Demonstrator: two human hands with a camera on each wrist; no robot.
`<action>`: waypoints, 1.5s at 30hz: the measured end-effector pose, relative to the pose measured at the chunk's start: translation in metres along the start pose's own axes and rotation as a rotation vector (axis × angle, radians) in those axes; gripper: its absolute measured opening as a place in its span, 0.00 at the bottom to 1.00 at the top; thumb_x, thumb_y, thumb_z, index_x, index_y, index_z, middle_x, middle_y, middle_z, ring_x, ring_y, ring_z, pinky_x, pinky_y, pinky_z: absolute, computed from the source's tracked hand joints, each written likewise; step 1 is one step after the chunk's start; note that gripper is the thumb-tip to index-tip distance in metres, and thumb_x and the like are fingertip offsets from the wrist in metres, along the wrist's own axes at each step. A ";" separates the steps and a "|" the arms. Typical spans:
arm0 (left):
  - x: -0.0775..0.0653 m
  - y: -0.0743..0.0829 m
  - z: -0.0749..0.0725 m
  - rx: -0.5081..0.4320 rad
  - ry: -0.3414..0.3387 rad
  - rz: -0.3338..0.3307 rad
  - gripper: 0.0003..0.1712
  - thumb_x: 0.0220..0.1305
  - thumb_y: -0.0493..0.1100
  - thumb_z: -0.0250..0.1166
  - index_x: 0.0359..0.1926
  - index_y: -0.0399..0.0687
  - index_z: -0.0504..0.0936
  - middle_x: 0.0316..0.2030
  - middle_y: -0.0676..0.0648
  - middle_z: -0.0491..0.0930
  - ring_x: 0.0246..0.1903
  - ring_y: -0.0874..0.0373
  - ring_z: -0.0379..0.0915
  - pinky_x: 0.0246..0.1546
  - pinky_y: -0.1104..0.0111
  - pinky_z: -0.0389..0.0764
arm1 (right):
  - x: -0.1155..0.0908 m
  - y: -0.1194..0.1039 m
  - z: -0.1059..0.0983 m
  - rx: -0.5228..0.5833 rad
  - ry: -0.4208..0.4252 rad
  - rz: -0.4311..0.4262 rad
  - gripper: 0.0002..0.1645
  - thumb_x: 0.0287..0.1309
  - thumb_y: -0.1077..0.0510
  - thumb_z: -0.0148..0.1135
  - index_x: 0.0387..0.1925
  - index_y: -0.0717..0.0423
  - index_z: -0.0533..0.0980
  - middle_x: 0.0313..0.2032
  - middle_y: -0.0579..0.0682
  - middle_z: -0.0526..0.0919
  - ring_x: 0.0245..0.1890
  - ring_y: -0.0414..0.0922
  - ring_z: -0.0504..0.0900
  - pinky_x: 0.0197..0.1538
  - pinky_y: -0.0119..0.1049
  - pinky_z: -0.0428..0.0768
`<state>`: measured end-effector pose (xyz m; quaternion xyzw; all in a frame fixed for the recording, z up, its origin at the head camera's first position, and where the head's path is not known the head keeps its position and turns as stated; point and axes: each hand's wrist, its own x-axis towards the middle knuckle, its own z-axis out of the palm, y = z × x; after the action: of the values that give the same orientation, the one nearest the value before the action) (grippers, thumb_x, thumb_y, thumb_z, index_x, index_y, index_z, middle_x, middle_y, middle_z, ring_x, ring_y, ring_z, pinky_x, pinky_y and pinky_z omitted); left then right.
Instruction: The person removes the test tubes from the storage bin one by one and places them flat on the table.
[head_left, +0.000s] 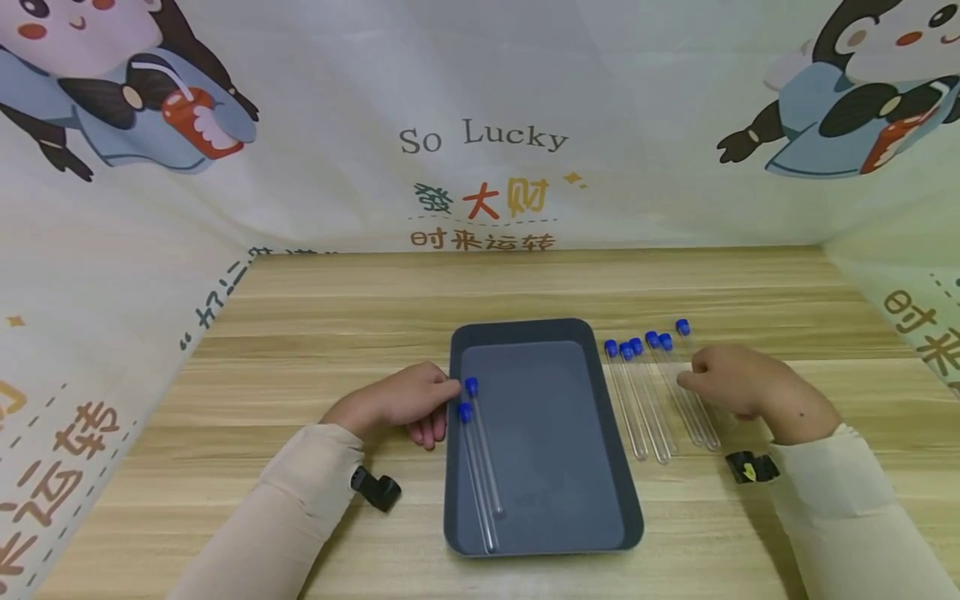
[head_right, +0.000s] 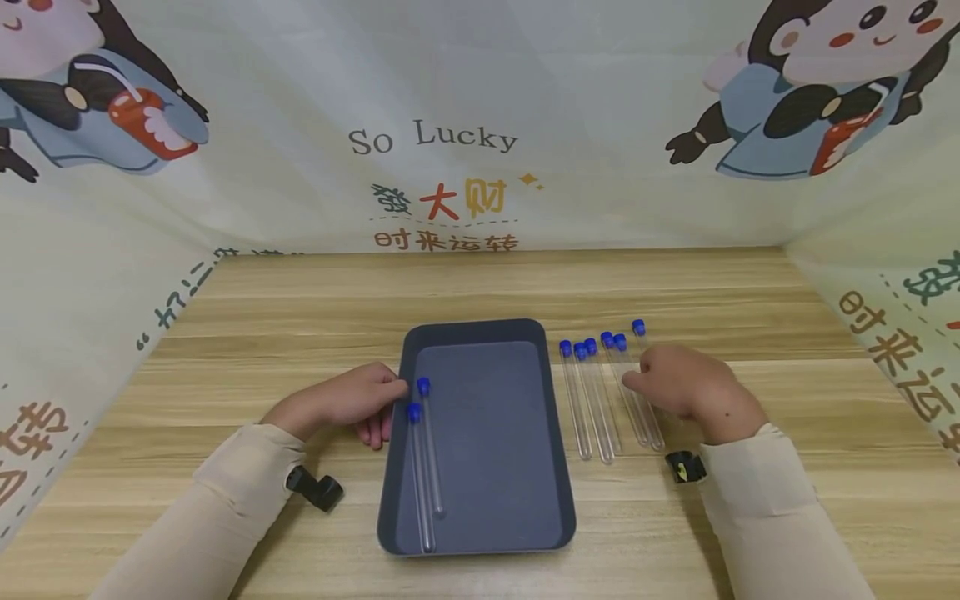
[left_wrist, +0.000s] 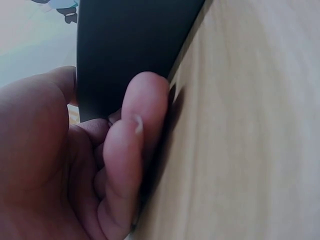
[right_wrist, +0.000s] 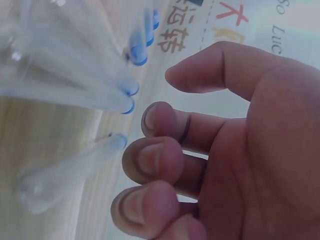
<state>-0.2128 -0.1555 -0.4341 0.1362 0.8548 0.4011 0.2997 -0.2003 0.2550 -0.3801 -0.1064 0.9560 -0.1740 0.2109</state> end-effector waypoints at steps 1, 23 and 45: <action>0.000 0.000 0.000 0.000 0.001 0.001 0.32 0.72 0.47 0.44 0.17 0.38 0.82 0.12 0.48 0.80 0.10 0.60 0.77 0.13 0.68 0.79 | 0.000 -0.002 0.000 -0.004 0.005 -0.006 0.19 0.69 0.48 0.48 0.24 0.52 0.65 0.16 0.43 0.64 0.11 0.38 0.61 0.21 0.34 0.67; -0.001 0.001 0.000 -0.003 0.001 0.000 0.31 0.72 0.47 0.44 0.17 0.38 0.82 0.13 0.48 0.80 0.10 0.61 0.76 0.13 0.69 0.79 | -0.018 -0.056 0.003 -0.085 0.399 -0.106 0.16 0.69 0.49 0.47 0.32 0.54 0.75 0.13 0.43 0.67 0.13 0.41 0.65 0.17 0.34 0.62; 0.000 -0.001 0.001 -0.007 -0.001 0.000 0.32 0.72 0.48 0.44 0.17 0.37 0.82 0.12 0.48 0.80 0.10 0.61 0.76 0.12 0.70 0.78 | -0.025 -0.092 0.021 -0.034 0.699 -0.426 0.09 0.58 0.66 0.57 0.40 0.57 0.79 0.34 0.49 0.82 0.34 0.45 0.80 0.34 0.39 0.79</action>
<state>-0.2120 -0.1556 -0.4356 0.1354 0.8533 0.4040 0.3006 -0.1568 0.1713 -0.3540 -0.2401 0.9294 -0.2235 -0.1694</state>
